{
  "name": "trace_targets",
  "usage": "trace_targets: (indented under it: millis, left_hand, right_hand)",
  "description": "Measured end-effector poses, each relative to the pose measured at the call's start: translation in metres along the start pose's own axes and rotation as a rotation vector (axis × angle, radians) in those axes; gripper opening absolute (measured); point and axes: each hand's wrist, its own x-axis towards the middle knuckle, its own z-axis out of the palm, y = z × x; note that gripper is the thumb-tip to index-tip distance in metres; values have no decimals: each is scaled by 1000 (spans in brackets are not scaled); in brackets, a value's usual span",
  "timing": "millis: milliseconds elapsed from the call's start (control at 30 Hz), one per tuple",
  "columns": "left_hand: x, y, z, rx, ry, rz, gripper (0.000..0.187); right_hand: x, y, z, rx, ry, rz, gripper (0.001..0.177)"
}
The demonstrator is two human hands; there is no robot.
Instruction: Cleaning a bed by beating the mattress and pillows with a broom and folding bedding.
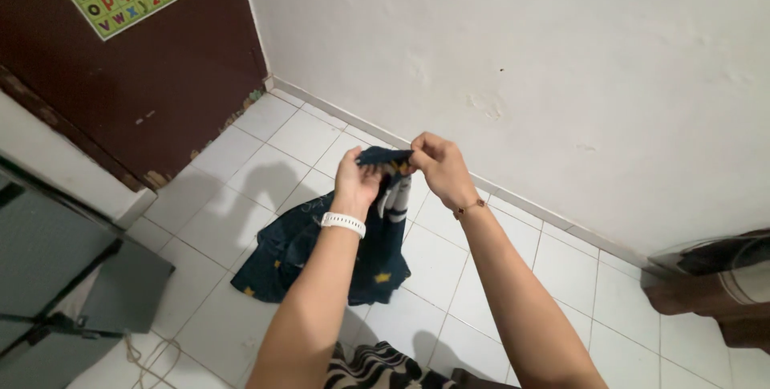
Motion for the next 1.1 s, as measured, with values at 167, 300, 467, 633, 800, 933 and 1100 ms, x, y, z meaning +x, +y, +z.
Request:
trace_targets:
  millis: [167,300,467,633,800,933,1100]
  left_hand:
    - [75,41,-65,-180,30,208,16]
    - [34,65,-115,1271,259,1088,43]
    - [-16,96,-99,160,333,580,39]
    - [11,137,-171,310,67,838,40]
    - [-73,156,-119,116,393,859,52]
    - [-53,131,-80,671,351,783,66]
    - [-38,40,8,971,47,674,80]
  right_hand:
    - [-25,-52,-62,-88,186,-188,10]
    - [-39,-74,-170,-349,487,-397,13]
    - [-47,-49,-330,-482,700,-508,13]
    - [-47,21,-500,-393,740,-404,31]
    - [-47,36,-467,-547,864,-436,26]
    - [-14,55,-398,-639,950,-464,25]
    - [31,91,-160,-213,182,-85,33]
